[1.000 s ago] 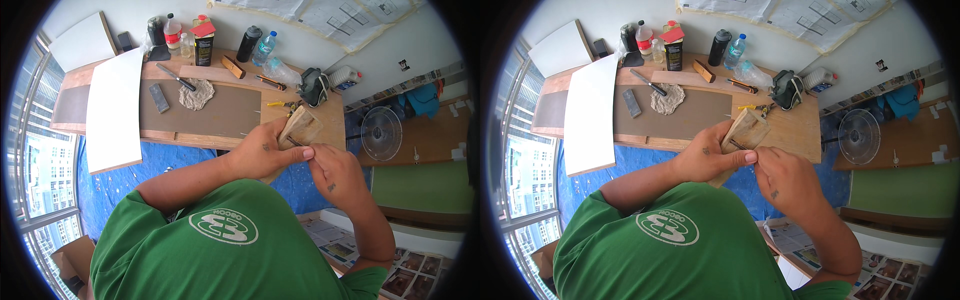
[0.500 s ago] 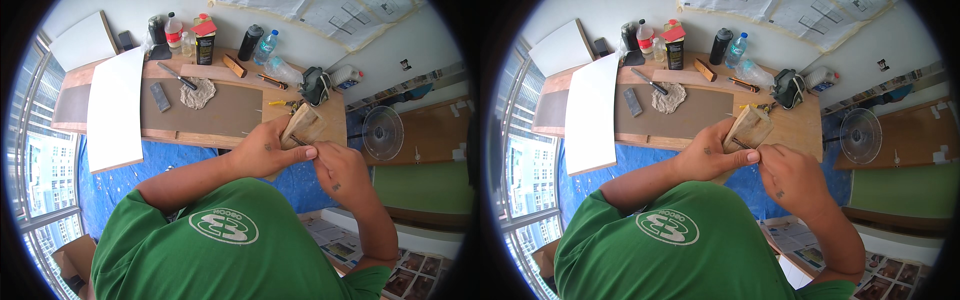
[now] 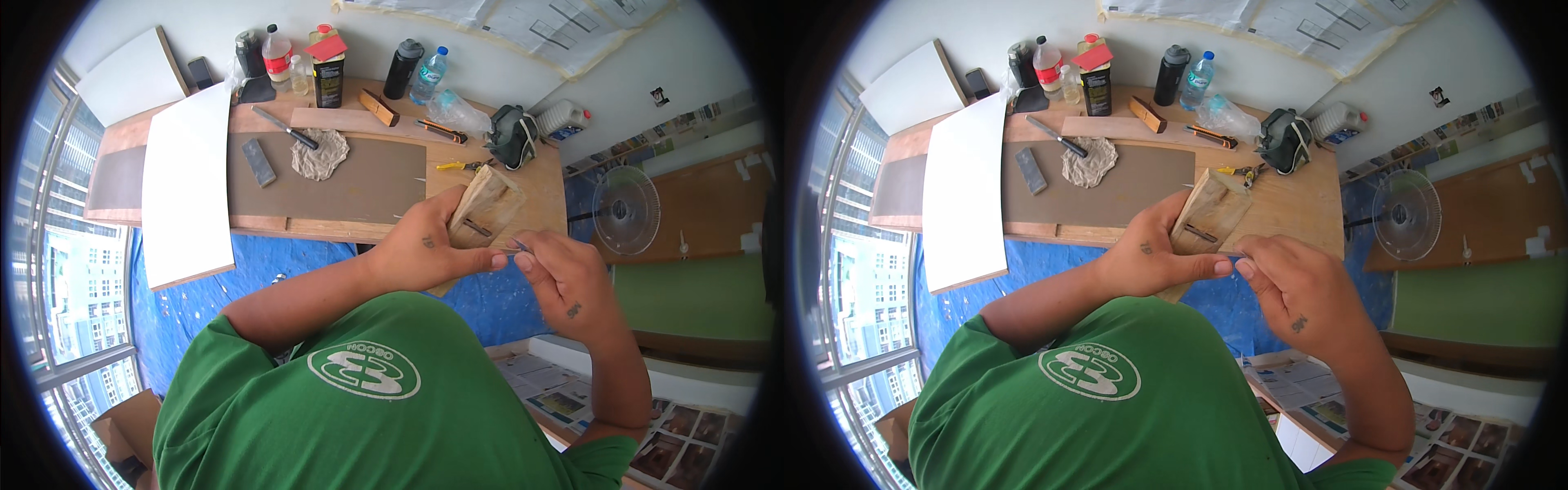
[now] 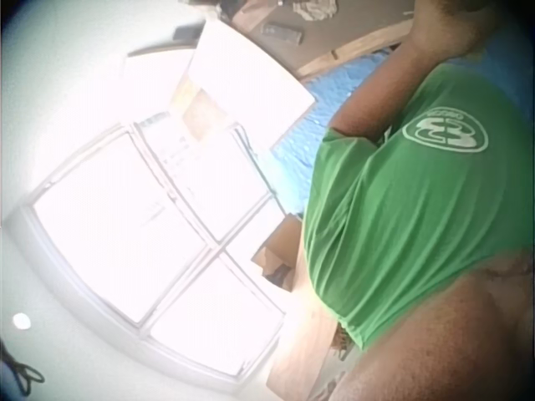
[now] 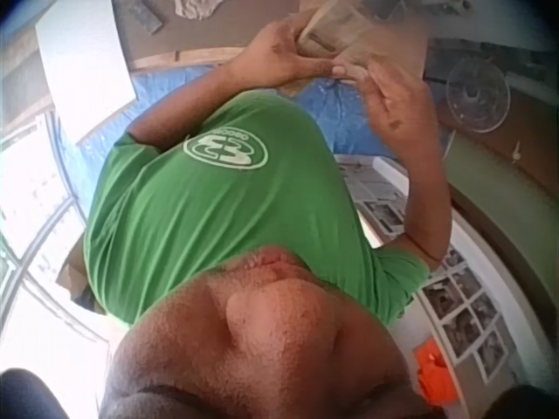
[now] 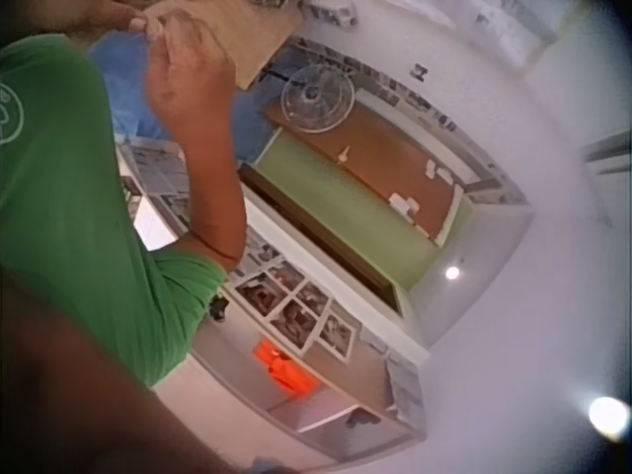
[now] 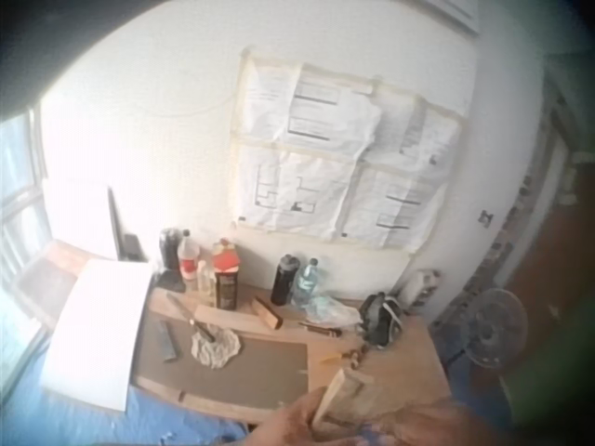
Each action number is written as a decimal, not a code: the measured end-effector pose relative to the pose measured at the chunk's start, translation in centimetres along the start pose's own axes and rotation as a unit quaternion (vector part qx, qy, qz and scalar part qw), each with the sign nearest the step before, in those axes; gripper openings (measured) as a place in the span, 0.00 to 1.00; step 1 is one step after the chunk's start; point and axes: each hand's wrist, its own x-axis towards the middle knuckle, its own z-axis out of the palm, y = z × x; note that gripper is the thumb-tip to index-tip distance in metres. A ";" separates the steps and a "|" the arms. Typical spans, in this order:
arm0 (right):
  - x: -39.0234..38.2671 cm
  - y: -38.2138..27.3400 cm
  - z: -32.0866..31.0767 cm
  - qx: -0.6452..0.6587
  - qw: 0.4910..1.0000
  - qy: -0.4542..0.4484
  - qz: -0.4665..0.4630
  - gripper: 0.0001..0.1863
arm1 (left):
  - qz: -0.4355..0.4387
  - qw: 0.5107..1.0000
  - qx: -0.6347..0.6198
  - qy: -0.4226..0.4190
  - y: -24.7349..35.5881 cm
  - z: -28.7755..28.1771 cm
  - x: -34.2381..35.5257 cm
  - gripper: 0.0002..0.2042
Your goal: The person adjusts a wooden hand plane using a utility knife, repeatedly scraping and inspecting the blade area. They also retrieve a small metal file from a cabinet and briefly handle it before returning to the plane.
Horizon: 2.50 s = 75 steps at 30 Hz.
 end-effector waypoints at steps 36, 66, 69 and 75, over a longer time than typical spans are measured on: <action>-0.3 -0.4 0.4 -0.142 0.987 -0.075 0.002 0.04 | 0.020 0.998 0.058 0.022 -0.2 0.4 -0.7 0.30; 2.4 -3.6 1.0 -0.354 0.917 -0.182 0.036 0.06 | 0.040 0.923 0.377 0.057 0.1 0.0 -0.9 0.23; 2.8 -3.6 1.3 -0.372 0.906 -0.196 0.044 0.07 | 0.059 0.909 0.407 0.072 -0.5 0.1 -0.7 0.22; 3.3 -2.9 2.3 -0.377 0.899 -0.209 0.071 0.08 | 0.086 0.887 0.443 0.098 -1.9 0.1 -0.1 0.21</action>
